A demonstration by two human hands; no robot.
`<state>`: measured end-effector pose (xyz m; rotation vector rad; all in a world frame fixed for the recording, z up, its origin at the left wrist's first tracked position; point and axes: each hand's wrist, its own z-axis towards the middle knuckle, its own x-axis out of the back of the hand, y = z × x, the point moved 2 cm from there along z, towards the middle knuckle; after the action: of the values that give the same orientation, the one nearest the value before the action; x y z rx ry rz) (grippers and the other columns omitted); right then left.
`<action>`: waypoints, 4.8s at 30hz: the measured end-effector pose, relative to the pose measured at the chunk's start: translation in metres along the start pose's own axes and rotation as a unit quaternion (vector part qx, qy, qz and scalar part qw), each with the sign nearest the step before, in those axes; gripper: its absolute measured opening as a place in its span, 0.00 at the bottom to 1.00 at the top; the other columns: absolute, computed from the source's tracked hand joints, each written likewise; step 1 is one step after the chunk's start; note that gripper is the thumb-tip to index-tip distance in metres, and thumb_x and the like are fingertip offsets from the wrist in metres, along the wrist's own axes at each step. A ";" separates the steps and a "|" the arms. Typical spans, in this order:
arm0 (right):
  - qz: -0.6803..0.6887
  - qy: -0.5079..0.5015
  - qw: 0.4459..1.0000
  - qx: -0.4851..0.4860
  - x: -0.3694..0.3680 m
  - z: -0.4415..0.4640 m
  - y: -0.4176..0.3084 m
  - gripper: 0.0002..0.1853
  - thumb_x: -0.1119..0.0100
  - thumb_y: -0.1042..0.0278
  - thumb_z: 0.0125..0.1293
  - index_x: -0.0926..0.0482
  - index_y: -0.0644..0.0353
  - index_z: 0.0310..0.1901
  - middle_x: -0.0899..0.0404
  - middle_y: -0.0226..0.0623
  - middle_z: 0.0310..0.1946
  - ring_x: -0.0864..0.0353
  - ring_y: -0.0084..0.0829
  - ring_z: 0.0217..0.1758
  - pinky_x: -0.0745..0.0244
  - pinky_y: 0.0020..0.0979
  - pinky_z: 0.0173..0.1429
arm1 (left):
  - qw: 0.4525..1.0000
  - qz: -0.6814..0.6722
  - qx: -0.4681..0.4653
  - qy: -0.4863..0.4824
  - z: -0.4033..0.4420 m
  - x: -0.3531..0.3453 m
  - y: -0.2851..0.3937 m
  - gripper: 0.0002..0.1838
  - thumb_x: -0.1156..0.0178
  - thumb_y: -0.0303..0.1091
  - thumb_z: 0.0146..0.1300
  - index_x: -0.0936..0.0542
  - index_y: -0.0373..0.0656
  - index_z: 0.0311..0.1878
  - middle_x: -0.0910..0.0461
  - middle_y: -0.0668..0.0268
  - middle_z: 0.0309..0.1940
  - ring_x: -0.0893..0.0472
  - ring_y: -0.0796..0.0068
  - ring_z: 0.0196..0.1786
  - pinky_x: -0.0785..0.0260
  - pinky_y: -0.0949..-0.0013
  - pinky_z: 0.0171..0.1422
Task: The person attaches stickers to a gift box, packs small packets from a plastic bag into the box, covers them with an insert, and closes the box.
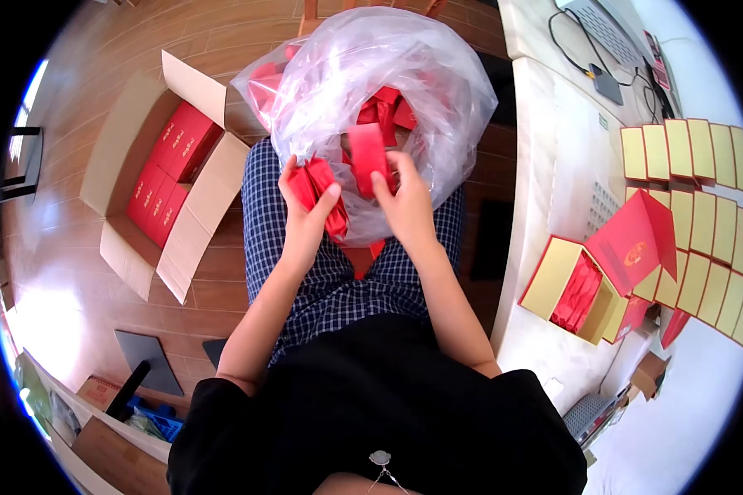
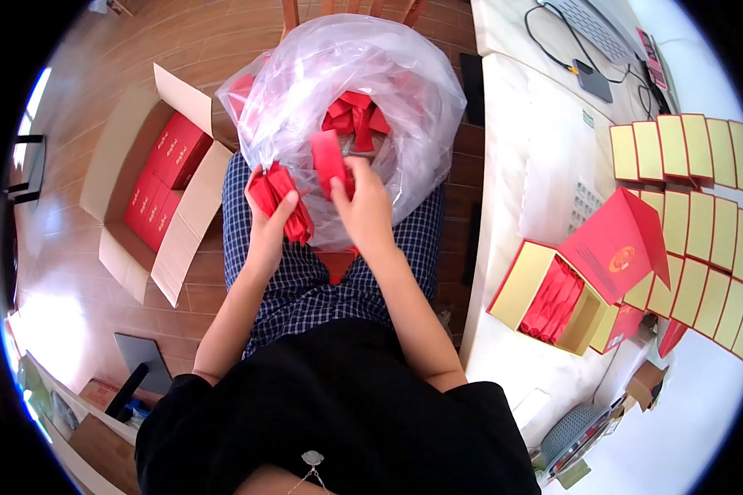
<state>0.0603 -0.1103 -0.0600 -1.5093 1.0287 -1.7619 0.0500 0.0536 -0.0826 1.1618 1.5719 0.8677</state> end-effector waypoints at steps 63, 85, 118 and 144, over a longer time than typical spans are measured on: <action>0.025 -0.022 0.990 0.139 0.030 -0.043 -0.085 0.22 0.41 0.62 0.64 0.29 0.70 0.55 0.24 0.52 0.49 0.23 0.48 0.53 0.28 0.39 0.56 | 0.980 -0.181 -0.078 -0.010 -0.020 -0.014 0.052 0.38 0.43 0.33 0.67 0.54 0.45 0.73 0.30 0.54 0.58 0.23 0.59 0.56 0.26 0.57 0.57; 0.209 -0.161 0.956 -0.126 0.089 -0.083 -0.066 0.29 0.42 0.60 0.68 0.36 0.53 0.69 0.22 0.40 0.50 0.28 0.20 0.31 0.28 0.25 0.37 | 0.955 0.014 0.026 -0.295 -0.074 -0.050 0.041 0.47 0.33 0.28 0.58 0.54 0.47 0.72 0.35 0.57 0.62 0.29 0.68 0.61 0.35 0.63 0.66; 0.226 0.324 0.901 -0.181 0.386 -0.182 0.046 0.27 0.48 0.53 0.72 0.30 0.68 0.63 0.24 0.38 0.56 0.26 0.25 0.59 0.33 0.25 0.63 | 0.669 0.381 -0.459 -0.442 -0.150 -0.414 0.005 0.35 0.50 0.63 0.65 0.24 0.31 0.45 0.28 0.52 0.43 0.32 0.56 0.50 0.40 0.57 0.55; -0.235 0.460 0.853 -0.080 0.353 -0.186 0.015 0.09 0.51 0.65 0.74 0.27 0.62 0.43 0.27 0.32 0.32 0.29 0.21 0.30 0.31 0.21 0.35 | 0.824 0.127 -0.366 -0.413 -0.087 -0.273 0.071 0.06 0.48 0.25 0.66 0.23 0.38 0.43 0.23 0.59 0.38 0.23 0.65 0.42 0.31 0.67 0.49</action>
<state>-0.1864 -0.3797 0.1013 -1.0061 1.3220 -2.9585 0.0086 -0.1865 0.0841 0.9580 0.3054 0.8461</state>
